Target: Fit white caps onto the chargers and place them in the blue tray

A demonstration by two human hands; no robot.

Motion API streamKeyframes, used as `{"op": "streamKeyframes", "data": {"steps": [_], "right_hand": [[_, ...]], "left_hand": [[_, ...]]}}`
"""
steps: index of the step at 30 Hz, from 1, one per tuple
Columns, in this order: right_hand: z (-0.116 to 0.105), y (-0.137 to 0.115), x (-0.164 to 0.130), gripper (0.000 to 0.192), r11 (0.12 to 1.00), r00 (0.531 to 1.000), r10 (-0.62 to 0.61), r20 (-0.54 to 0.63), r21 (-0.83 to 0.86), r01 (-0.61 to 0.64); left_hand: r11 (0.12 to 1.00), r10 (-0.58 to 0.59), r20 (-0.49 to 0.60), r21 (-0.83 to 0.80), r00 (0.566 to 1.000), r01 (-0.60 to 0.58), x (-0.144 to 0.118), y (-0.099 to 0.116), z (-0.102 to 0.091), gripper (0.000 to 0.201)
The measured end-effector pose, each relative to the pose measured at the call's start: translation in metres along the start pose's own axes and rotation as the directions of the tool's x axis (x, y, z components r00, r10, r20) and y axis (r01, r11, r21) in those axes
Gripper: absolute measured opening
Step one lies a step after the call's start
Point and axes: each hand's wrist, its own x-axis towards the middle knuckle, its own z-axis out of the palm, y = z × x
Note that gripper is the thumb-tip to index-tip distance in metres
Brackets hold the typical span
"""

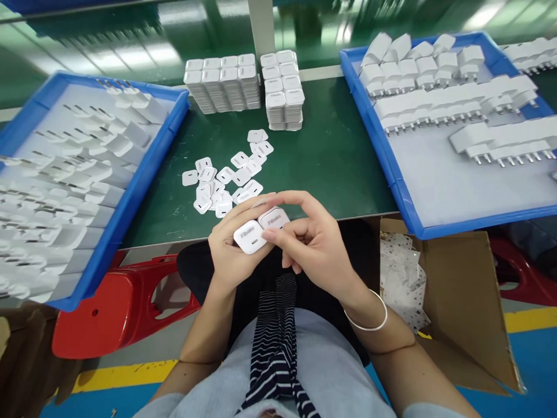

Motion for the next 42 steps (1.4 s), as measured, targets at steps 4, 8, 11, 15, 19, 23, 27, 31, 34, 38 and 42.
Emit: {"op": "streamKeyframes", "data": {"steps": [4, 8, 11, 15, 19, 23, 27, 31, 34, 38, 42], "right_hand": [[0.001, 0.002, -0.003, 0.030, 0.999, 0.999, -0.034, -0.007, 0.012, 0.034], [0.001, 0.004, -0.005, 0.034, 0.996, 0.996, -0.086, 0.010, -0.014, 0.086], [0.000, 0.004, -0.007, 0.039, 0.995, 0.995, -0.087, 0.051, -0.041, 0.089], [0.003, 0.002, -0.011, 0.038, 0.992, 0.997, -0.078, -0.027, -0.100, 0.075], [0.012, 0.002, -0.012, 0.049, 0.990, 0.991, -0.040, -0.129, -0.142, 0.021], [0.020, 0.007, -0.005, 0.067, 0.997, 0.995, 0.049, -0.084, -0.055, -0.053], [0.023, 0.015, 0.008, 0.074, 0.989, 0.992, 0.122, 0.028, 0.078, -0.124], [0.032, 0.019, 0.018, 0.094, 0.993, 0.991, 0.096, 0.096, 0.053, -0.102], [0.041, 0.018, 0.022, 0.106, 0.999, 0.992, 0.039, 0.120, -0.002, -0.039], [0.040, 0.016, 0.026, 0.105, 0.991, 0.964, -0.042, 0.262, 0.134, 0.007], [0.018, 0.026, 0.039, 0.095, 0.965, 0.987, -0.101, 0.124, 0.252, 0.067]], "left_hand": [[0.996, -0.055, -0.015, -0.075, 0.998, 0.054, 0.000, -0.001, 0.000, 0.045], [0.988, -0.079, -0.002, -0.134, 0.997, 0.078, 0.000, -0.002, -0.002, 0.042], [0.983, -0.099, 0.002, -0.153, 0.995, 0.098, 0.000, -0.002, -0.004, 0.040], [0.989, -0.102, -0.003, -0.105, 0.995, 0.101, 0.000, -0.002, -0.006, 0.038], [0.998, -0.062, -0.023, -0.032, 0.998, 0.062, 0.000, -0.002, -0.008, 0.038], [0.999, -0.023, -0.031, 0.023, 0.999, 0.023, 0.000, 0.000, -0.012, 0.037], [0.998, -0.010, -0.045, 0.053, 0.999, 0.013, -0.002, -0.002, -0.018, 0.039], [0.993, -0.037, -0.084, 0.110, 0.996, 0.046, -0.003, -0.005, -0.024, 0.038], [0.981, -0.002, -0.107, 0.193, 0.994, 0.023, -0.003, 0.001, -0.032, 0.038], [0.923, 0.065, 0.016, 0.380, 0.998, -0.067, 0.008, 0.021, -0.058, 0.040], [0.720, -0.021, 0.207, 0.682, 0.978, -0.129, 0.057, 0.042, -0.122, 0.037]]}}
